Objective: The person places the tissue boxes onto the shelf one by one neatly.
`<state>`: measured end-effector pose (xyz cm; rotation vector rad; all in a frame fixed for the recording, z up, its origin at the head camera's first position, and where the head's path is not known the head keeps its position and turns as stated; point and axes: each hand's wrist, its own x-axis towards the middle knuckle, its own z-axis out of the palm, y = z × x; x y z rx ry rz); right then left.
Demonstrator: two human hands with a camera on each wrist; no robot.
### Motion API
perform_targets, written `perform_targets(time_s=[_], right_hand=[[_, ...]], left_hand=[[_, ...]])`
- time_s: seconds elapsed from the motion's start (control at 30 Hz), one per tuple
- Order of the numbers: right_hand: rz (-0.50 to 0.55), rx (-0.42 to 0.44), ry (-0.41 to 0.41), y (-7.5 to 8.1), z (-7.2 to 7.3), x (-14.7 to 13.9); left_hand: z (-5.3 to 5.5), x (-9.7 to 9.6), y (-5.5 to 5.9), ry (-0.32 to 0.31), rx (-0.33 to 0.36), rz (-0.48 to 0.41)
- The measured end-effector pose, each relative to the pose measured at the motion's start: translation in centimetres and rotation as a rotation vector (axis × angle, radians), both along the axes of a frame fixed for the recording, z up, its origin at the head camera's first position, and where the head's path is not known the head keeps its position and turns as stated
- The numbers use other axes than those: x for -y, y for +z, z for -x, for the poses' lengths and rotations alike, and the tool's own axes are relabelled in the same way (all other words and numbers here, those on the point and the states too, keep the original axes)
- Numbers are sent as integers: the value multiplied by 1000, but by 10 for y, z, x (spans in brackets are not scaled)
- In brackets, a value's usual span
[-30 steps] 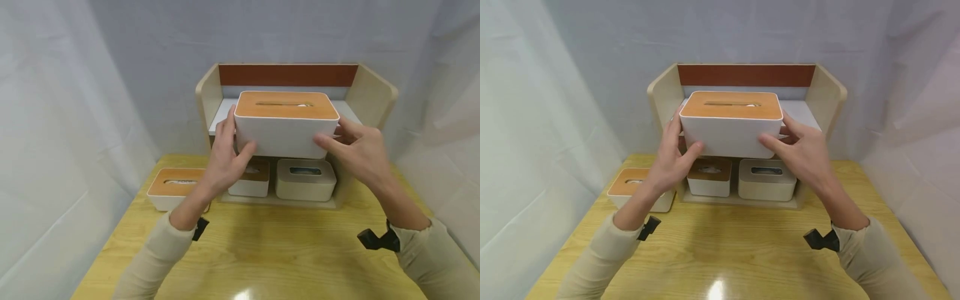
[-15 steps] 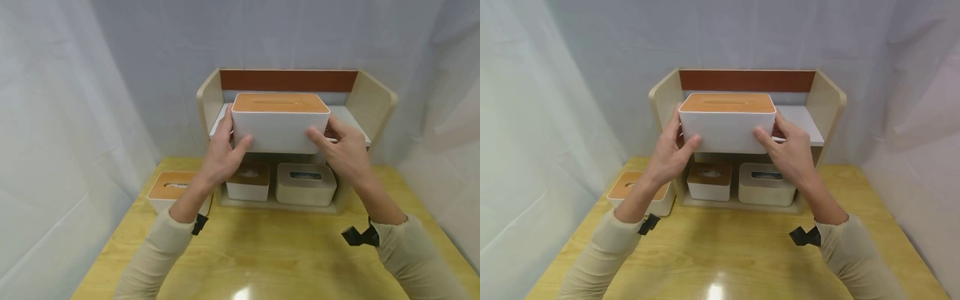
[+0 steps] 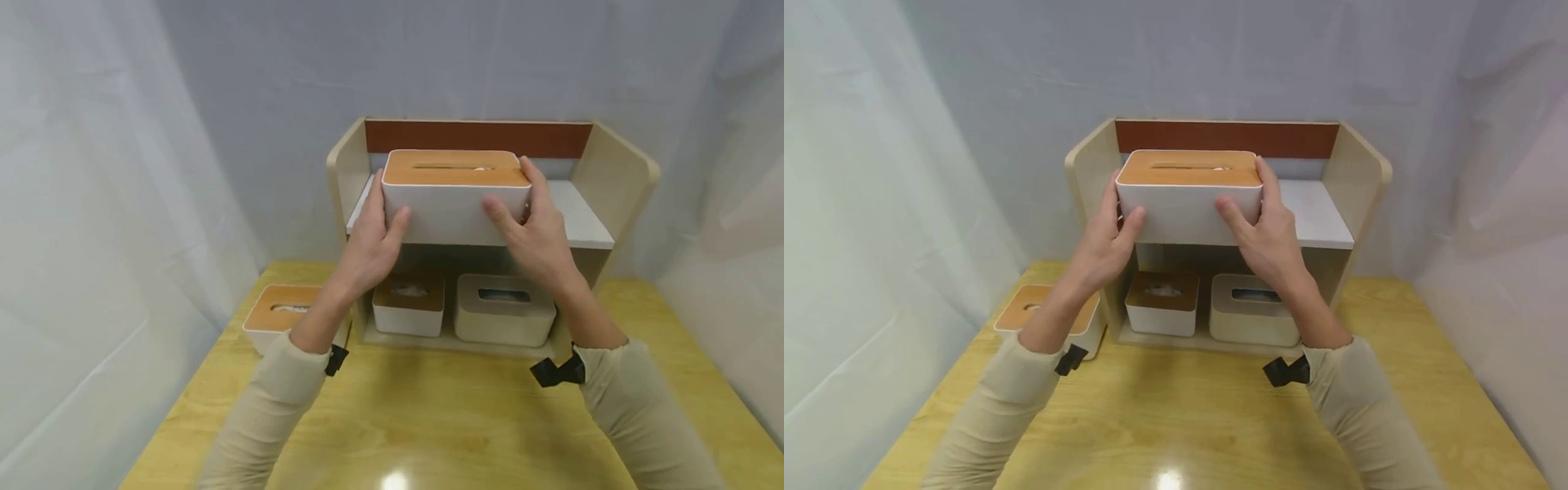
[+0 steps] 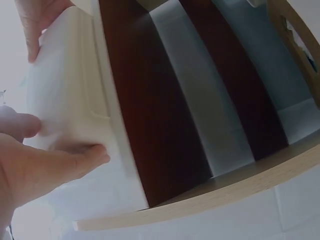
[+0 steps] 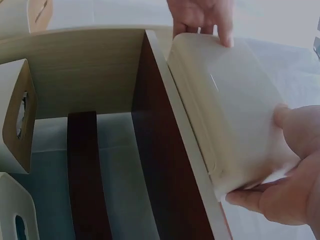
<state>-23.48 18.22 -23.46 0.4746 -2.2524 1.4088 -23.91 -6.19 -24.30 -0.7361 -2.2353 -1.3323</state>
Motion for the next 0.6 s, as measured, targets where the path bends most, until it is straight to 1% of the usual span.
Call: perform_targets(time_s=[0.1, 0.23, 0.47, 0.6], right_hand=[[-26, -41, -28, -4, 4, 2], [-14, -83, -44, -7, 10, 6], [37, -102, -42, -8, 18, 16], [43, -104, -41, -8, 22, 17]], left_hand=[[5, -1, -6, 33, -17, -10], [12, -1, -14, 46, -60, -59], [21, -6, -24, 126, -145, -121], [25, -12, -30, 183, -193, -126]])
